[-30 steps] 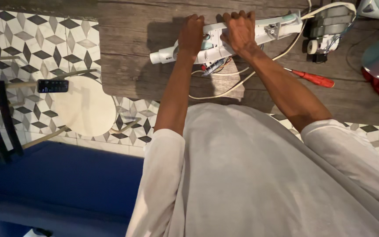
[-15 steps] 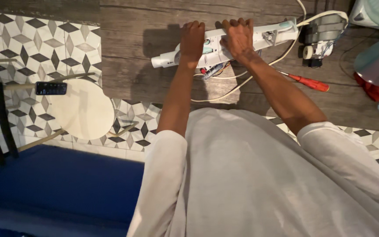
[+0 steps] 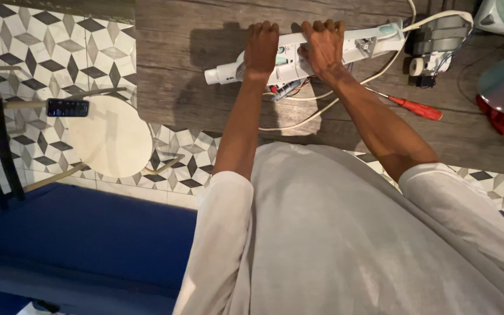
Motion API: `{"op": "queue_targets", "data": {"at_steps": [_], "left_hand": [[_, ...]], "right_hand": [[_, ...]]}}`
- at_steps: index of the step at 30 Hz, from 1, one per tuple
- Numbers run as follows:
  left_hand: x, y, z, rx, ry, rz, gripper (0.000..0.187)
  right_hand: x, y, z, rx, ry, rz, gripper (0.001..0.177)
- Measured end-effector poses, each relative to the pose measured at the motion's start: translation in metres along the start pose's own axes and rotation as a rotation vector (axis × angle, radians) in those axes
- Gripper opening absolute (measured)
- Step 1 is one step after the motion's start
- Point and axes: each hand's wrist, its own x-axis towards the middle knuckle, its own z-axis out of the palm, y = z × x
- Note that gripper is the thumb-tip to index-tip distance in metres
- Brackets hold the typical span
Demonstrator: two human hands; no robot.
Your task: The person disassembles a white handheld electrical appliance on a wooden table, using a screwdriver to remove screws and separate the casing. They manipulate internal wiring and components, then reassemble the device by aligning and securing the casing halves.
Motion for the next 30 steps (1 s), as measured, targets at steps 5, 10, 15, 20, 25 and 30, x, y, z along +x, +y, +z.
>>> {"op": "queue_targets", "data": {"at_steps": [5, 10, 15, 20, 25, 30], "left_hand": [[0.001, -0.001, -0.001, -0.033, -0.035, -0.008, 0.025], [-0.01, 0.011, -0.009, 0.025, -0.164, -0.025, 0.023], [-0.004, -0.003, -0.009, 0.034, -0.131, 0.005, 0.013], [-0.001, -0.004, -0.008, -0.084, -0.18, -0.034, 0.027], [0.007, -0.005, -0.008, -0.111, -0.214, -0.059, 0.037], [0.004, -0.01, -0.046, -0.304, -0.231, 0.009, 0.047]], "right_hand": [[0.003, 0.0, -0.001, -0.001, -0.021, 0.018, 0.048], [-0.016, -0.006, -0.005, 0.03, 0.036, -0.037, 0.055], [-0.002, -0.005, -0.002, 0.021, -0.041, 0.056, 0.052], [0.007, 0.006, 0.004, -0.016, -0.075, -0.024, 0.062], [0.009, 0.023, -0.011, 0.163, -0.167, -0.036, 0.07], [0.005, 0.037, -0.043, 0.246, -0.411, 0.02, 0.09]]}}
